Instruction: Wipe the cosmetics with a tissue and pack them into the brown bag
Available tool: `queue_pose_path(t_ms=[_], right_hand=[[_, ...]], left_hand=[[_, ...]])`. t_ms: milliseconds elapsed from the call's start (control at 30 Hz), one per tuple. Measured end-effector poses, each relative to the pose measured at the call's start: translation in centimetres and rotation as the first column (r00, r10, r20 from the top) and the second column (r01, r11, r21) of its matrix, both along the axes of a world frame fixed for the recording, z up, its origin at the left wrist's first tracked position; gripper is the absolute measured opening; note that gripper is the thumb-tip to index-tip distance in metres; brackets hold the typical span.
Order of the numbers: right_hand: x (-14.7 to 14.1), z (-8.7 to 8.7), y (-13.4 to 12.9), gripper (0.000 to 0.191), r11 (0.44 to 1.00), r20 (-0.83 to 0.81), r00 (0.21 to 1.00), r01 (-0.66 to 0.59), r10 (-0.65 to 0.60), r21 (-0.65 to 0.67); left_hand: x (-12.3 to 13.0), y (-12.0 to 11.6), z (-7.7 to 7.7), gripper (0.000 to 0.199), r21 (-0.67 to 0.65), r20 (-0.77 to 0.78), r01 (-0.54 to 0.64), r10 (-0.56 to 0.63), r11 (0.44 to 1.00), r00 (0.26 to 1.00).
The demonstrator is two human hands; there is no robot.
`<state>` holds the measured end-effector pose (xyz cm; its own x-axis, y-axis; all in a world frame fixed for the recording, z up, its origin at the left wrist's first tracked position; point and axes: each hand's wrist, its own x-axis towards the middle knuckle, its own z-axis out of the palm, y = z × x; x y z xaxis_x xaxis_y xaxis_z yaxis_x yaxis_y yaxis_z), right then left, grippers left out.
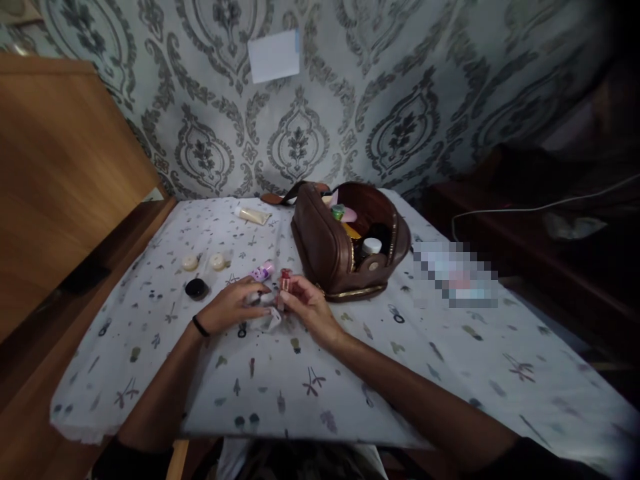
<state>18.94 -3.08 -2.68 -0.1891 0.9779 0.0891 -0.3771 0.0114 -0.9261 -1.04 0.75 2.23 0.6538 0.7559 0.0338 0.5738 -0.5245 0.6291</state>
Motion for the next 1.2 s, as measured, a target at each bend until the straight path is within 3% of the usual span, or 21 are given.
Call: queue_pose_path(t_ms=[133,233,567,700,767,833,933,1033,1100,1200], right_hand=[[-0.2,-0.6,0.2,0.034,1.000,-0.023,1.000,-0.019,0.019,0.018],[-0.2,-0.9,0.2,0.046,0.996,-0.033,0.997,-0.063,0.065,0.062],[0.9,-0.9,-0.6,0.068,0.999,-0.018,0.999,-0.043,0.043,-0.003],[2.1,-0.9,-1.0,0.067,0.999,0.043,0.999,-0.009,0.011,-0.039],[2.6,-1.0,-1.3,0.060,0.998,0.058,0.997,-0.048,0.051,-0.043],[2.8,-1.2,-1.4,0.052,0.996,0.063,0.995,-0.070,0.074,-0.049],[2.8,-1.2,-1.5,0.037,0.994,0.065,0.993,-0.092,0.096,-0.061],[2.9,-1.1,-1.5,0.028,0.985,0.069,0.986,-0.142,0.149,-0.097],[3.0,-1.0,-1.5,0.026,0.977,0.087,0.980,-0.164,0.177,-0.136],[3.0,-1.0,-1.3,0.025,0.969,0.103,0.975,-0.180,0.199,-0.167]], left_hand=[[0.1,-0.2,0.5,0.032,0.043,0.182,-0.074,0.065,0.996,0.981],[0.8,-0.5,1.0,0.029,0.068,0.212,-0.145,0.127,0.987,0.969],[5.1,-1.4,2.3,0.035,-0.249,0.216,-0.094,0.150,0.964,0.965],[6.5,-0.8,5.1,0.036,-0.229,0.242,-0.117,0.173,0.966,0.955],[7.7,0.0,7.3,0.034,-0.116,0.263,-0.150,0.176,0.982,0.949],[9.3,1.1,9.6,0.029,0.097,0.285,-0.171,0.137,0.981,0.949],[12.6,3.6,12.5,0.025,0.493,0.201,-0.085,-0.019,0.866,0.979],[16.0,6.6,13.9,0.027,0.741,-0.063,0.151,-0.156,0.654,0.986],[18.0,8.4,14.2,0.030,0.780,-0.292,0.321,-0.142,0.537,0.946],[20.4,10.5,13.9,0.028,0.722,-0.564,0.508,-0.026,0.470,0.826]])
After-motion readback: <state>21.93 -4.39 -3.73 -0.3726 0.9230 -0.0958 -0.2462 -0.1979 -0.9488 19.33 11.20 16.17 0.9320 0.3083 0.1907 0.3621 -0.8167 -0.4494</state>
